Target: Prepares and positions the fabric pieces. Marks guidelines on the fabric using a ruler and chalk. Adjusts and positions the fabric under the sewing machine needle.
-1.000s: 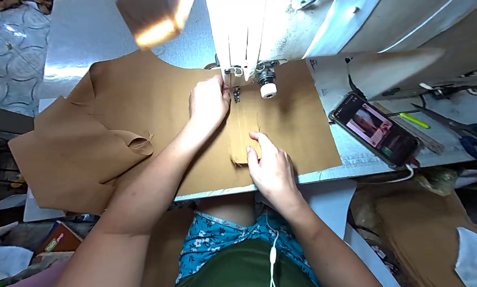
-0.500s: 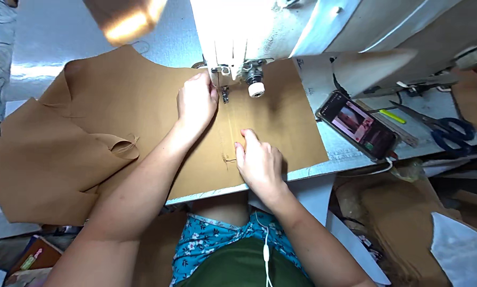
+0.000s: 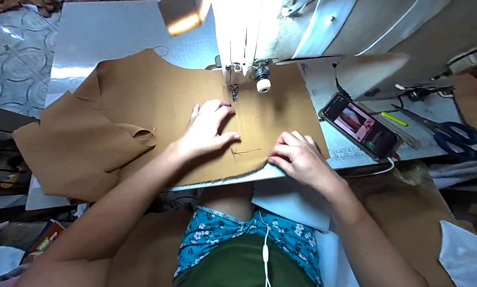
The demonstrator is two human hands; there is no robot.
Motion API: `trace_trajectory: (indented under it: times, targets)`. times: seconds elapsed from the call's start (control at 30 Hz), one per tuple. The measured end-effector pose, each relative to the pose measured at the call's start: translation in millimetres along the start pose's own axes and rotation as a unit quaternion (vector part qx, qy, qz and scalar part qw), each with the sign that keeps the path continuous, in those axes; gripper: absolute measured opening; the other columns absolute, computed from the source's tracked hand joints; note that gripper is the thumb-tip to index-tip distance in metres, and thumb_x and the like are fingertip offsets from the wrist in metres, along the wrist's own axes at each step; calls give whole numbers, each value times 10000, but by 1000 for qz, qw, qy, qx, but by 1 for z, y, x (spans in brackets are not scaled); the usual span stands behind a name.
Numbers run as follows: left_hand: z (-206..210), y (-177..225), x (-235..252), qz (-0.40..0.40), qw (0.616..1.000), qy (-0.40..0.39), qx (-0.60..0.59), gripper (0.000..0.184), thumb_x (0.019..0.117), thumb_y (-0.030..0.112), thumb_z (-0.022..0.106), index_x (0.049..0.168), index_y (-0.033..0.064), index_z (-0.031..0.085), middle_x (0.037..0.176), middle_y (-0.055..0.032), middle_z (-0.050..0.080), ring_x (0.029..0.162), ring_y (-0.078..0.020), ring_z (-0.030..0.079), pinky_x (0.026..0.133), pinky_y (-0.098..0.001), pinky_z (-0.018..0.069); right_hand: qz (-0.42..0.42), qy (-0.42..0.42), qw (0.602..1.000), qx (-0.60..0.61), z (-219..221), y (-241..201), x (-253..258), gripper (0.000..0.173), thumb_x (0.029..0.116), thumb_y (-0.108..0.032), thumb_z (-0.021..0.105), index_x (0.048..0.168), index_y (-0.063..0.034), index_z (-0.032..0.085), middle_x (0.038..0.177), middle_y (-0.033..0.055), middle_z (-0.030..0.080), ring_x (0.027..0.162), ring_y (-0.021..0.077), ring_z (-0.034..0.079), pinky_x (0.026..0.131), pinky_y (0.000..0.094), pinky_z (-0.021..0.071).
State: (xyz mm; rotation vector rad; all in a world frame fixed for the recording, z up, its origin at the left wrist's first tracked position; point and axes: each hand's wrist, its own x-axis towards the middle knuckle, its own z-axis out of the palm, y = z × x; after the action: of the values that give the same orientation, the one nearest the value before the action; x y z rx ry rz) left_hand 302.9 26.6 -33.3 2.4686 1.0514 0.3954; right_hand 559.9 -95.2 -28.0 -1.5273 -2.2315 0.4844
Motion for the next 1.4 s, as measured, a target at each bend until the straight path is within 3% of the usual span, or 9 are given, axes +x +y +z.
trace_trajectory:
  times: [0.07, 0.13, 0.37, 0.7, 0.97, 1.2, 1.4]
  targets:
    - [2, -3, -2, -16, 999, -26, 15, 695, 875, 545, 702, 1359, 54, 620, 1498, -156, 520, 1440, -419, 414, 1092, -783, 237, -19, 11, 999, -31, -6, -2, 8, 137, 931, -220, 690, 913, -134, 795, 912, 84, 656, 882, 299, 618, 763, 522, 430]
    - [4, -4, -3, -15, 999, -25, 21, 719, 856, 566, 705, 1361, 62, 623, 1504, -145, 520, 1453, -412, 402, 1095, -791, 219, -22, 13, 998, -54, -14, -7, 14, 175, 960, -230, 655, 939, -133, 799, 930, 82, 660, 888, 293, 614, 770, 514, 421]
    - [7, -4, -5, -9, 999, -28, 21, 774, 845, 594, 695, 1395, 60, 587, 1562, -129, 469, 1507, -385, 334, 1112, -798, 160, -46, -10, 995, -86, -15, -9, 24, 152, 950, -197, 680, 907, -112, 798, 903, 94, 660, 857, 297, 618, 751, 511, 425]
    - [14, -6, -8, 3, 1000, 3, 21, 766, 873, 600, 645, 1401, 50, 574, 1554, -124, 486, 1502, -393, 344, 1106, -800, 169, -55, -67, 992, -92, -12, -6, 25, 103, 911, -156, 729, 846, -105, 791, 799, 72, 670, 795, 280, 650, 778, 533, 447]
    - [12, -3, -9, -14, 1000, -14, 24, 743, 919, 538, 609, 1460, 37, 521, 1613, -122, 414, 1532, -364, 298, 1136, -777, 132, -27, -128, 986, -106, -21, -15, 31, 96, 928, -162, 742, 869, -112, 799, 849, 72, 705, 850, 284, 673, 852, 564, 448]
    - [12, -4, -8, -17, 999, -14, 25, 744, 929, 532, 578, 1480, 37, 503, 1630, -114, 391, 1541, -355, 280, 1146, -762, 123, -32, -123, 987, -100, -20, -11, 33, 119, 939, -160, 721, 864, -100, 790, 840, 80, 690, 841, 292, 668, 830, 569, 451]
    - [12, -5, -9, -14, 999, -13, 28, 802, 901, 592, 589, 1472, 36, 505, 1628, -123, 391, 1533, -372, 294, 1135, -778, 126, -46, -63, 992, -100, -35, -24, 38, 130, 958, -135, 690, 898, -66, 782, 821, 120, 652, 822, 329, 642, 784, 550, 446]
